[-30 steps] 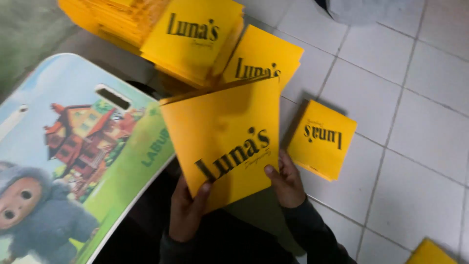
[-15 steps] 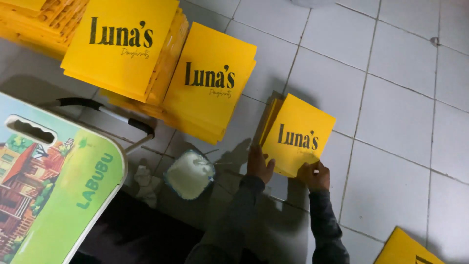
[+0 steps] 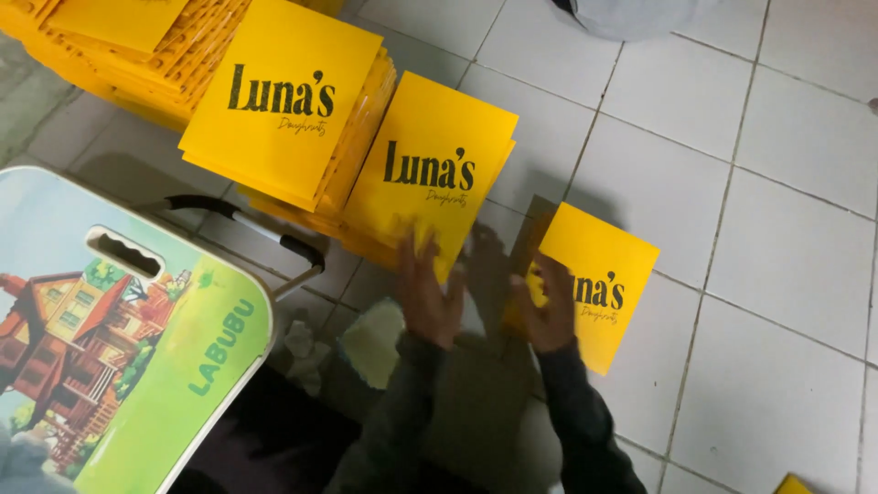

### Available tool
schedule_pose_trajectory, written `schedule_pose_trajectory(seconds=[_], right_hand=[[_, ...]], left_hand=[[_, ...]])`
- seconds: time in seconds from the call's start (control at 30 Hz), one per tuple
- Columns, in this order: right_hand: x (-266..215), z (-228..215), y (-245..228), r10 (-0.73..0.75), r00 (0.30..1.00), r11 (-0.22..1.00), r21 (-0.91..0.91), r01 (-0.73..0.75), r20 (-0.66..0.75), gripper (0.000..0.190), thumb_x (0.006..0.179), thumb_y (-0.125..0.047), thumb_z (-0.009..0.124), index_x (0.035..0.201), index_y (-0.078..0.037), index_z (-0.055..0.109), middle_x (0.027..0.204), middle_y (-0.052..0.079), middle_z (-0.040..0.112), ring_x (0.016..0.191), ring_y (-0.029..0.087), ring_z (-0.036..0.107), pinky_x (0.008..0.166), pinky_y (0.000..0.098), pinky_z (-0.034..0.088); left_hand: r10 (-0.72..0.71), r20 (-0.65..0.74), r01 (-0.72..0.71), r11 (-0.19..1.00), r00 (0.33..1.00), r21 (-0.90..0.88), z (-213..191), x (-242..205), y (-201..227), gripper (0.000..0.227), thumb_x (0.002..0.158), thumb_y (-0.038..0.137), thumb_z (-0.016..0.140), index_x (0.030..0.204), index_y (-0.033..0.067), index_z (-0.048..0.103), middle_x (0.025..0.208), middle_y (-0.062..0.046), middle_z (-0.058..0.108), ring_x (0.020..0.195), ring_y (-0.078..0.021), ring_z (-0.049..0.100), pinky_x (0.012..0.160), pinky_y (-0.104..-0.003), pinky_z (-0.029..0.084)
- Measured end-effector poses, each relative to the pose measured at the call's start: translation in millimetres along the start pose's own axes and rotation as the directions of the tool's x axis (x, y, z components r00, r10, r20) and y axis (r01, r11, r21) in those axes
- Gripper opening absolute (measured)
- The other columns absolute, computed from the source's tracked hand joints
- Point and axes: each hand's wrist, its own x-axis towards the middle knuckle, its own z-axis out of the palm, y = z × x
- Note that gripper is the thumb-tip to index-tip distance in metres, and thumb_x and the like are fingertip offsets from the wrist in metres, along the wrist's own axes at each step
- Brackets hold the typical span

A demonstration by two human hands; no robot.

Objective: The person assembles yellow paper boxes by applying glue to the flaps of a flat sheet, folding the sides, and pressing the edges to form a box. They repeat this process for multiple units, stacking the finished boxes on the floor.

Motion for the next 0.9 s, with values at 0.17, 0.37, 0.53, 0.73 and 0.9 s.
schedule_pose_trajectory(seconds=[0.17, 0.37, 0.53, 0.73, 0.9], right_hand=[[12.5, 92.1, -52.5, 0.04, 0.994, 0.988, 0.144, -0.055, 0.102, 0.045, 0.101, -0.03, 0.07, 0.14, -0.01, 0.061, 0.138, 0.025, 0.053, 0.122, 0.042, 0.056, 0.104, 0.0558, 0.049], [17.6, 98.9, -120.8, 0.186, 0.982, 0.898, 0.403, -0.174, 0.01, 0.042, 0.097, -0.039, 0.073, 0.129, -0.014, 0.06, 0.142, 0.021, 0.047, 0.139, 0.039, 0.044, 0.112, 0.0513, 0.039], [7.3, 89.5, -183.5, 0.029, 0.999, 0.864, 0.503, -0.014, -0.021, 0.035, 0.098, -0.017, 0.067, 0.131, -0.006, 0.062, 0.158, 0.021, 0.041, 0.131, 0.041, 0.056, 0.098, 0.0468, 0.057], [-5.5, 59.1, -226.5, -0.379, 0.925, 0.854, 0.369, 0.365, -0.036, 0.037, 0.093, -0.006, 0.072, 0.13, -0.008, 0.067, 0.145, 0.014, 0.059, 0.131, 0.034, 0.062, 0.1, 0.0447, 0.058], [-6.7, 53.1, -241.2, -0.56, 0.812, 0.691, 0.449, 0.567, -0.165, 0.053, 0.089, -0.019, 0.078, 0.137, -0.002, 0.063, 0.136, 0.015, 0.068, 0.121, 0.032, 0.069, 0.102, 0.0432, 0.056]], left_hand=[[0.571, -0.222, -0.246, 0.628, 0.79, 0.738, -1.5, 31.1, -164.8, 0.041, 0.094, 0.011, 0.065, 0.133, 0.0002, 0.059, 0.137, -0.033, 0.052, 0.125, -0.0514, 0.056, 0.102, -0.058, 0.049], [-0.25, -0.044, 0.253, 0.965, 0.967, 0.069, -26.5, 34.9, -114.9, 0.073, 0.097, 0.063, 0.055, 0.147, 0.0119, 0.046, 0.148, -0.037, 0.04, 0.122, -0.0451, 0.06, 0.107, -0.057, 0.046], [-0.193, -0.041, 0.177, 0.952, 0.98, -0.249, -83.9, 37.7, -38.8, 0.064, 0.101, 0.05, 0.059, 0.144, 0.0036, 0.05, 0.136, -0.029, 0.052, 0.128, -0.0464, 0.051, 0.11, -0.056, 0.039], [-0.378, 0.092, 0.312, 0.576, 0.921, -0.756, -135.0, 18.3, 57.3, 0.07, 0.104, 0.05, 0.045, 0.154, 0.0023, 0.037, 0.156, -0.029, 0.035, 0.145, -0.0429, 0.035, 0.12, -0.057, 0.026], [-0.473, 0.189, 0.264, 0.098, 0.86, -0.96, -155.0, -3.5, 65.7, 0.076, 0.1, 0.052, 0.047, 0.154, 0.0009, 0.034, 0.152, -0.031, 0.043, 0.136, -0.0459, 0.047, 0.109, -0.067, 0.037]])
